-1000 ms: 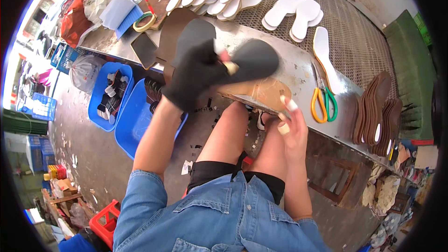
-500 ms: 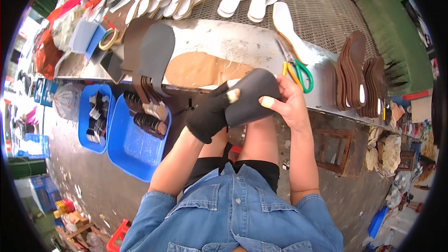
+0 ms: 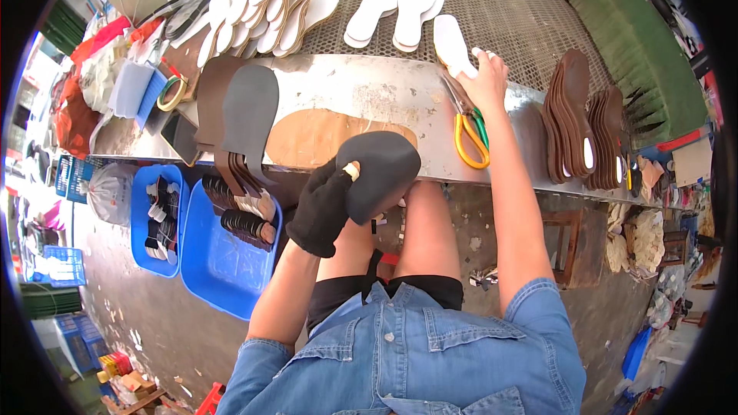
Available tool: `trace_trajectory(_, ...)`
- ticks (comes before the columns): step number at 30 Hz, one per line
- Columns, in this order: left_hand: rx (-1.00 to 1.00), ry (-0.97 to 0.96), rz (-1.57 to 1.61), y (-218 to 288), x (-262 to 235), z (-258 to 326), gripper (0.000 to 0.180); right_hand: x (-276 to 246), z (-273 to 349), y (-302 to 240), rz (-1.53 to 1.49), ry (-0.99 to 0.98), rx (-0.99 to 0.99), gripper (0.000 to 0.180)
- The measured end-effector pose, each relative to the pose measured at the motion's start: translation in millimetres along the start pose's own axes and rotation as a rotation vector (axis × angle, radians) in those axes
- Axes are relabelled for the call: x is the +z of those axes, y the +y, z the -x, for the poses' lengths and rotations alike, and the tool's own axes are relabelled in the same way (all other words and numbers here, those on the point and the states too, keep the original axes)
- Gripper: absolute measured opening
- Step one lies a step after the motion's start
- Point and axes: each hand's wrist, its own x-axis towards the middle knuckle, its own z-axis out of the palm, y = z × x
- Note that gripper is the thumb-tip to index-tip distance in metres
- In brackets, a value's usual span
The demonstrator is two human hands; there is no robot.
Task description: The recorder is seen assembling shoe soles and uppers by hand.
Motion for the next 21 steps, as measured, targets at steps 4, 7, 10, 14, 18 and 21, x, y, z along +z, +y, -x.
trace_trajectory(4,-0.004,0.014,-0.122,12,3,3,0.036,14,-23,-2,0.093,-0.200,0.044,0.058)
trace_trajectory(7,0.362,-0.016,-0.521,14,-9,-3,0.033,-3,-23,6,0.113,0.088,-0.135,0.047)
trace_trajectory(10,0.891,-0.019,-1.128,16,-39,-8,0.029,-59,12,-42,-0.551,0.017,0.097,0.029)
trace_trajectory(14,0.234,-0.074,-0.352,39,-21,-14,0.032,-105,70,-48,-1.511,-0.004,0.179,0.038)
trace_trajectory(18,0.325,-0.045,-0.454,24,-26,-26,0.032,-112,132,-51,-1.698,-0.247,0.346,0.052)
trace_trajectory(21,0.414,-0.046,-0.434,17,-23,-23,0.034,-116,174,-75,-1.654,-0.332,0.294,0.058)
